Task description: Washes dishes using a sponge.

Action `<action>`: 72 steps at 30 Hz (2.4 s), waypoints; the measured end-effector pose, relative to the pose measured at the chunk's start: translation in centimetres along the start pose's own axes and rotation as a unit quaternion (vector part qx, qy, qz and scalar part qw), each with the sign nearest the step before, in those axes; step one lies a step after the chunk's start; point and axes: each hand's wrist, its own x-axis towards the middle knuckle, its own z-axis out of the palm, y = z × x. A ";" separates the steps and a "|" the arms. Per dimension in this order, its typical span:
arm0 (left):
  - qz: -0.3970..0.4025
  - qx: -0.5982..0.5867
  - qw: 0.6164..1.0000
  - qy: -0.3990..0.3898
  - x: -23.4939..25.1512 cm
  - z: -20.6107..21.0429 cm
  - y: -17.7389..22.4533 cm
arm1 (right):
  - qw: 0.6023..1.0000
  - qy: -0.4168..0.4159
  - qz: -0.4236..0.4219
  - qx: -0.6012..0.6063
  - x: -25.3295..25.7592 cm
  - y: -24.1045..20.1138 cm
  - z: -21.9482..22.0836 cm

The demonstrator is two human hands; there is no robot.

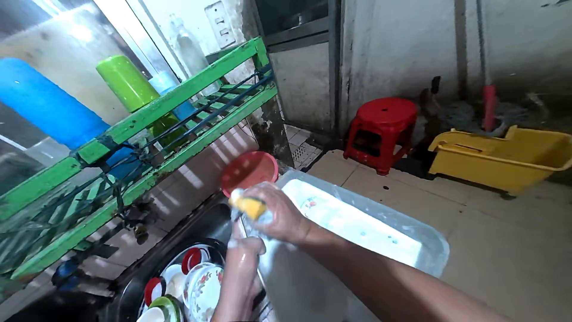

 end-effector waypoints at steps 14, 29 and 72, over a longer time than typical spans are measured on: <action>0.117 -0.017 0.993 0.010 -0.6 0.9 -4.0 | 0.917 0.066 0.364 0.146 1.3 0.0 -0.7; 0.032 -0.116 0.993 -0.010 -1.0 -4.1 -2.0 | 0.975 -0.086 0.203 -0.001 -3.0 3.3 -0.8; -0.148 -0.225 0.955 -0.127 1.6 1.8 -5.6 | 0.948 0.061 0.301 0.082 -8.8 1.1 -4.3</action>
